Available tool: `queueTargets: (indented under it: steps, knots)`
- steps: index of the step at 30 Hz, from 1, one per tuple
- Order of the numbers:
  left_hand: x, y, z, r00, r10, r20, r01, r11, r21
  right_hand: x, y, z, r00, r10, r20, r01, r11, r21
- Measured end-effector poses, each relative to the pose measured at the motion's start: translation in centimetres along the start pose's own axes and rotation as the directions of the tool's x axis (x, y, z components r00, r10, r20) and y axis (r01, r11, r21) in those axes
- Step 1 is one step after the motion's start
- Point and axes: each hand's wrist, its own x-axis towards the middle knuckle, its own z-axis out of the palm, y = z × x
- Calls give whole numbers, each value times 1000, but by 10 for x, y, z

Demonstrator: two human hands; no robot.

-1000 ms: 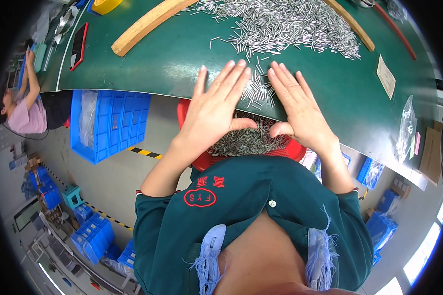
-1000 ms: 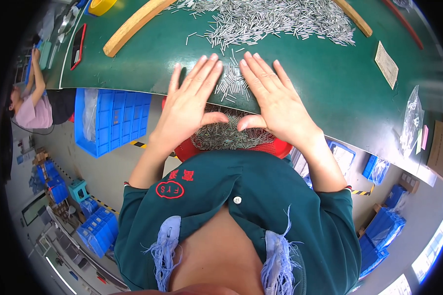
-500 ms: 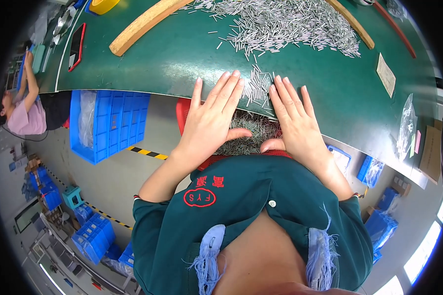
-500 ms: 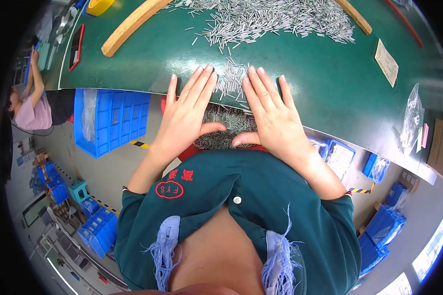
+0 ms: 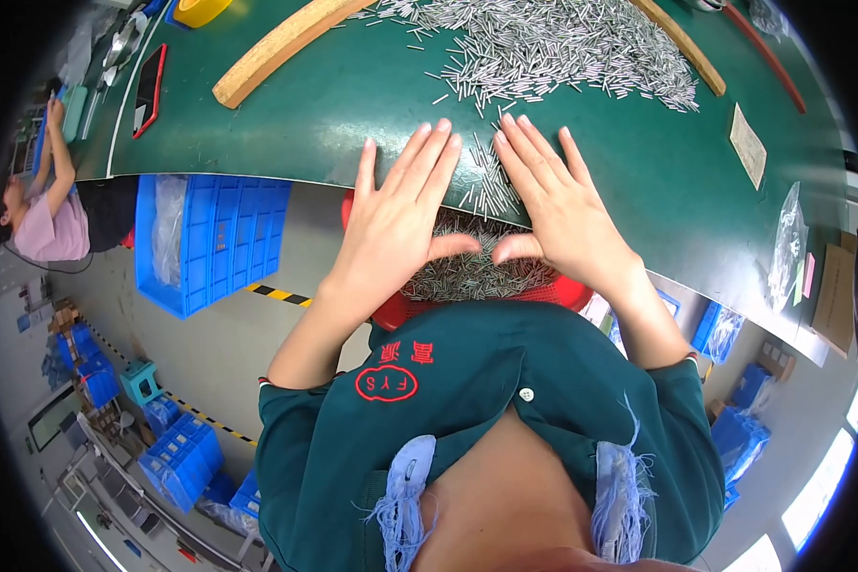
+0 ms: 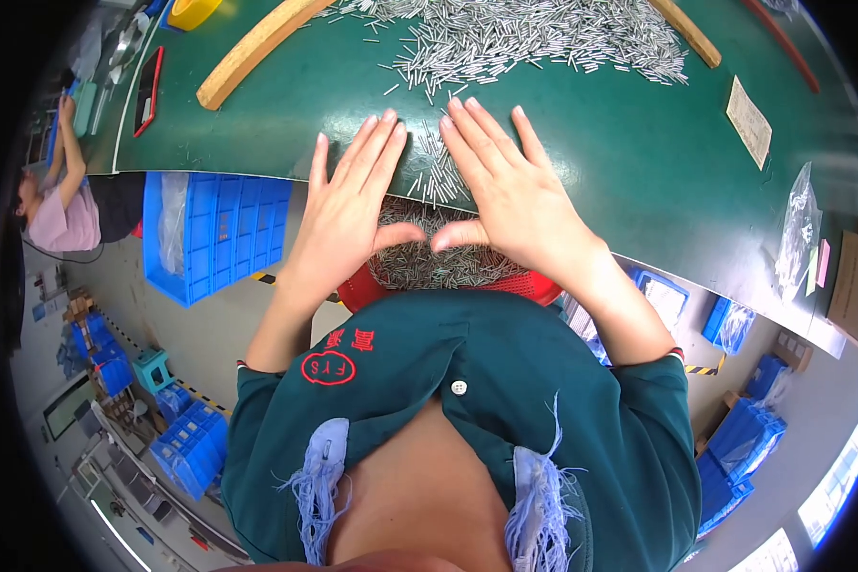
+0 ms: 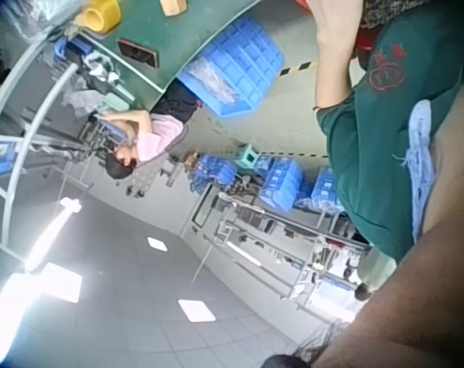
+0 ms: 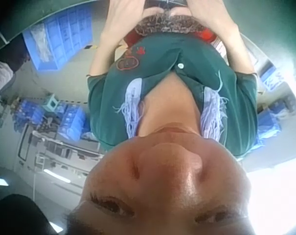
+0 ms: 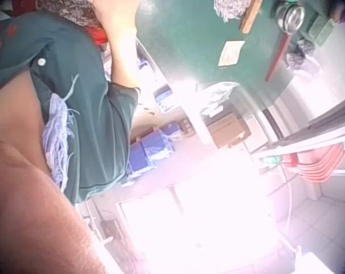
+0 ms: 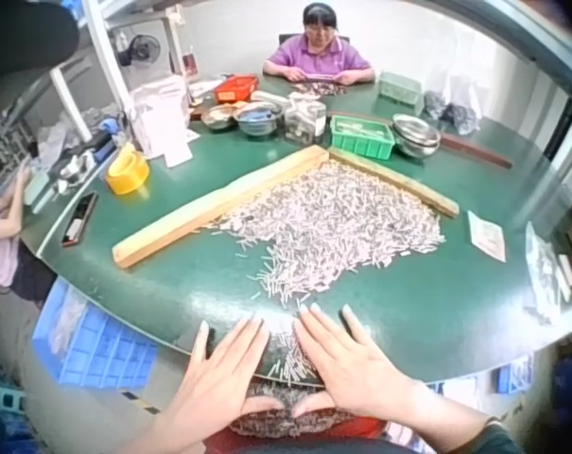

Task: Sorting and arranging small metal pins on a workbench into a red container.

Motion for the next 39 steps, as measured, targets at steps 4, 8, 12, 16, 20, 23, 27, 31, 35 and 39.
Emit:
queueTargets:
  steps: [4, 8, 12, 16, 20, 23, 27, 31, 35, 39]
  knots:
    - [7, 1, 3, 999, 23, 37, -21, 999, -36, 4, -3, 3, 998, -66, 22, 66, 998, -7]
    - [-11, 4, 0, 992, 86, 88, -79, 994, -81, -15, -10, -9, 984, -153, 89, 140, 980, 138]
    - [-26, -4, -3, 984, 172, 46, -162, 972, -170, -28, -7, -16, 963, -242, 115, 202, 938, 281]
    - [-14, -18, -10, 994, 104, -38, -105, 993, -46, -22, 4, -25, 966, -255, 30, 228, 905, 360]
    - [21, -29, 5, 996, -25, -82, 25, 1000, -10, -6, 24, -14, 999, -25, -31, 29, 992, 120]
    - [52, -28, 19, 992, -24, -125, 22, 1000, -17, 2, 41, 1, 989, 121, -82, -122, 992, -8]
    - [81, -21, 30, 989, 62, -135, -69, 996, -48, 15, 49, 9, 974, 183, -136, -180, 983, 28]
    - [71, -16, 26, 980, 184, -73, -190, 977, -91, 9, 43, 2, 988, 138, -73, -135, 990, 41]
    - [43, -6, 17, 974, 225, 3, -225, 974, -26, -6, 30, -3, 999, 44, -18, -44, 999, -20]
    - [18, 2, 6, 984, 174, 45, -172, 984, -36, -16, 13, -6, 999, 20, 47, -18, 999, -39]
